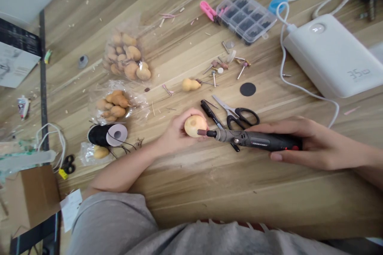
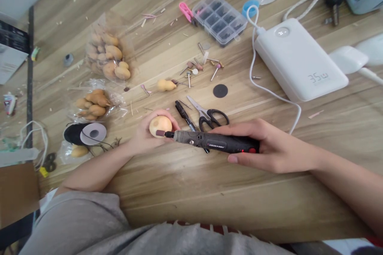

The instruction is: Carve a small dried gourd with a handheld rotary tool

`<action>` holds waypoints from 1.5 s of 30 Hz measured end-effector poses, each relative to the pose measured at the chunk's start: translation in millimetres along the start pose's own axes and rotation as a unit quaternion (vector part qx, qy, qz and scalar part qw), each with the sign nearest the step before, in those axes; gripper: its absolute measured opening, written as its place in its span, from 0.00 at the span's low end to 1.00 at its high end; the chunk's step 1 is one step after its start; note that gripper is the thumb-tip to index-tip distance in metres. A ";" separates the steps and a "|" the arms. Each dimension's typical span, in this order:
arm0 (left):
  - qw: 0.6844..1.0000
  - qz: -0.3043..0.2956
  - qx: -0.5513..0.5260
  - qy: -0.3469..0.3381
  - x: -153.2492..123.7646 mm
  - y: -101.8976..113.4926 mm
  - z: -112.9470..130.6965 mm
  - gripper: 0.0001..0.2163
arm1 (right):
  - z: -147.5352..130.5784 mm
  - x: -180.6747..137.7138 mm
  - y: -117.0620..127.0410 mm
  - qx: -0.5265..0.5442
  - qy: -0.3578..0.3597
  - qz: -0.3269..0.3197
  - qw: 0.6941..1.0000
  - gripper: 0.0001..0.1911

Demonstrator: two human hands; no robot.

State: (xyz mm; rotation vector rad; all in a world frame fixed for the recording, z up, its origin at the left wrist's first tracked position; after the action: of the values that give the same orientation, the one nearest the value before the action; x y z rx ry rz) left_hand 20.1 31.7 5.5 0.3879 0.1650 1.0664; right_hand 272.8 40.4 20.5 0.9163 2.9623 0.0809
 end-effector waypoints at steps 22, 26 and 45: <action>0.992 -0.024 0.122 -0.026 -1.9 0.3 5.6 0.08 | 0.7 2.1 -3.4 -0.005 -0.010 0.004 1.000 0.28; 0.996 -0.009 0.086 -0.008 -6.8 -3.5 -1.0 0.11 | 4.4 -0.4 0.2 -0.003 -0.016 0.037 0.999 0.27; 0.998 -0.056 0.022 0.019 -10.6 -5.2 -6.9 0.12 | 3.3 -0.2 0.2 0.000 -0.024 0.038 0.999 0.25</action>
State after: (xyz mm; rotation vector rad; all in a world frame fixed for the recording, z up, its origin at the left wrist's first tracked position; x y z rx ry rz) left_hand 17.2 21.8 -3.4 0.3937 0.2415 0.9610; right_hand 273.3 40.5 17.2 1.0147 2.8841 0.0601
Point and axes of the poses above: each hand's wrist, its own x-axis towards the middle knuckle, its own y-axis out of the back of the hand, z = x × y, the point moved 4 cm from there along x, towards the middle knuckle, and after that the axes turned 14 degrees about x, right-handed, at the moved point
